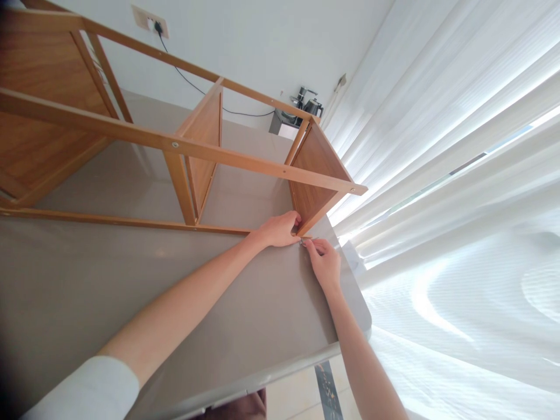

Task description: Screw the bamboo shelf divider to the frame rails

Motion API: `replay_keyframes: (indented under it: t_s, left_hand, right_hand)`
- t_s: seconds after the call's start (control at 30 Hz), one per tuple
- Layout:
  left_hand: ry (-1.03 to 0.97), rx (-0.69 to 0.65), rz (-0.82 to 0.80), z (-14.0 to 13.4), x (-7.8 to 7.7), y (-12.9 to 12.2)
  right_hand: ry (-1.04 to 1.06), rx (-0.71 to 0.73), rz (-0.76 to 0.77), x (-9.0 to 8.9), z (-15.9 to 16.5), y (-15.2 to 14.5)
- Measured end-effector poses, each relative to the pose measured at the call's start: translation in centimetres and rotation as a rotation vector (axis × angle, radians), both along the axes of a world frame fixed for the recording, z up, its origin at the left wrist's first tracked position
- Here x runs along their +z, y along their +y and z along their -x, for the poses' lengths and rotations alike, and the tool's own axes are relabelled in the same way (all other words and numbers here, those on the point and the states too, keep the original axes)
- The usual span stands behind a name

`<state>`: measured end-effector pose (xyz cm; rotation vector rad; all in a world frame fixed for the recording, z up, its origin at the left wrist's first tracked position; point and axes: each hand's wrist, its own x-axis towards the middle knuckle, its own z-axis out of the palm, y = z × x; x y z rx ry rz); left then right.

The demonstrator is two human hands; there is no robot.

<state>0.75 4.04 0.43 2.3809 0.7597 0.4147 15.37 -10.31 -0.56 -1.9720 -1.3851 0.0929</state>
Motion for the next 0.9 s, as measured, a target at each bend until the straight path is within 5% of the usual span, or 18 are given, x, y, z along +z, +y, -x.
replay_keyframes:
  t_s: [0.23,0.63,0.9]
  left_hand:
    - [0.004,-0.015,-0.001,-0.2,-0.2,0.2]
    - [0.012,-0.010,0.017,-0.2,-0.2,0.2]
    - [0.007,-0.003,0.018,0.0,0.0,0.0]
  right_hand:
    - [-0.038,-0.065,-0.052,-0.1,0.7,-0.4]
    - [-0.349,0.080,-0.052,-0.4,1.4,-0.4]
    - [-0.244,0.042,-0.047,-0.4,1.3,-0.2]
